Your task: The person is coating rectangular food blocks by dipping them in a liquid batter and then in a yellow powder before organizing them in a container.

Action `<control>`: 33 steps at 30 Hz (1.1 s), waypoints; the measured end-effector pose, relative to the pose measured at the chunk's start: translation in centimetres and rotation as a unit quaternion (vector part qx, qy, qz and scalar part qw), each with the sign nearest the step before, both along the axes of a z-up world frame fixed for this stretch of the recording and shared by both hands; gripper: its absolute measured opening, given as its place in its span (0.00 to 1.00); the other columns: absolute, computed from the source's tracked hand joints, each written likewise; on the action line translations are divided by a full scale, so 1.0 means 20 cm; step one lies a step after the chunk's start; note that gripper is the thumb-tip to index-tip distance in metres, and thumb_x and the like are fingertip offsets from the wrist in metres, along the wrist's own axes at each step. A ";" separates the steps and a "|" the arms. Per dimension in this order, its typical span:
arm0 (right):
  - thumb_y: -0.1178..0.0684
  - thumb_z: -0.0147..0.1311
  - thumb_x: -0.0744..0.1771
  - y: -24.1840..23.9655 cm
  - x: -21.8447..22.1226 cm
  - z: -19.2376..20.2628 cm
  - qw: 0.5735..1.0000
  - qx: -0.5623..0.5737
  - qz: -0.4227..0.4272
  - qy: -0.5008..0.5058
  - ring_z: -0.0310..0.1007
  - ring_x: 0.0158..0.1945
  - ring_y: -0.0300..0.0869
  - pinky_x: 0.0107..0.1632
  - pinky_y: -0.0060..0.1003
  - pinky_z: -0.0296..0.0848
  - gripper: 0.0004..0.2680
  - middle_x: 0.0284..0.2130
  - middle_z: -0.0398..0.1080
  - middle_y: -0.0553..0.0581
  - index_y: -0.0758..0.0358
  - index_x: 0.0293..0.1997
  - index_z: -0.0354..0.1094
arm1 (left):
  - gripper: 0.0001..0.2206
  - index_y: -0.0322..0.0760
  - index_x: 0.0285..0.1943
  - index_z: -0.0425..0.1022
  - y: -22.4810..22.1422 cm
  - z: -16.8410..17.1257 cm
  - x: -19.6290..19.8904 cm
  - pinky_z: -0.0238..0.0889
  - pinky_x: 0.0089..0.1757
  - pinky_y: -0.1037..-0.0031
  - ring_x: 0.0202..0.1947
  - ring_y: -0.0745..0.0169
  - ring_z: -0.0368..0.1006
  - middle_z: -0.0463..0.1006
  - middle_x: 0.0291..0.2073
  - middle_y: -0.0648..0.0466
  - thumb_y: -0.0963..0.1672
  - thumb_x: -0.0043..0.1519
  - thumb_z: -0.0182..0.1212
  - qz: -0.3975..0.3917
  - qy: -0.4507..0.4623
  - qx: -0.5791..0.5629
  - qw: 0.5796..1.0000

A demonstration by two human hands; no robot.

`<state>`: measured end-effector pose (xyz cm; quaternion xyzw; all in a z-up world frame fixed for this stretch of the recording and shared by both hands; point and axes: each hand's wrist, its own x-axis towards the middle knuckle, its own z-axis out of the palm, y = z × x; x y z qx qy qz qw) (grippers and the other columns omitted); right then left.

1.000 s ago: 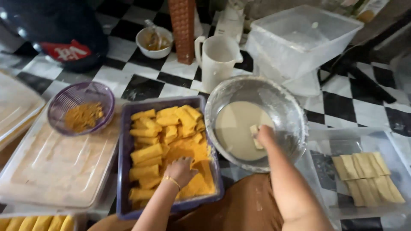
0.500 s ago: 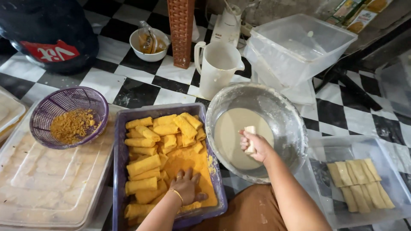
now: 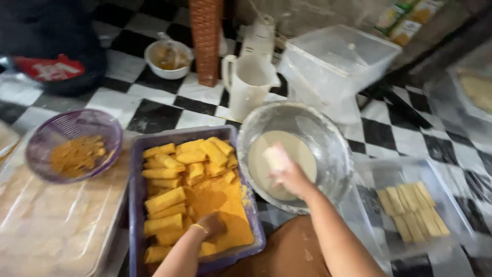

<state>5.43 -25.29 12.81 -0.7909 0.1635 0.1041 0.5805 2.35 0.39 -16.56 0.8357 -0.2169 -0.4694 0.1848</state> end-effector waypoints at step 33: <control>0.55 0.55 0.69 -2.75 -0.96 -1.02 0.781 -0.512 -0.216 0.284 0.68 0.60 0.72 0.56 0.65 0.68 0.18 0.62 0.66 0.82 0.75 0.65 0.71 | 0.27 0.32 0.68 0.73 -0.02 0.83 -0.07 0.55 0.65 0.73 0.69 0.63 0.66 0.74 0.67 0.55 0.50 0.62 0.58 0.559 0.179 -0.235 0.775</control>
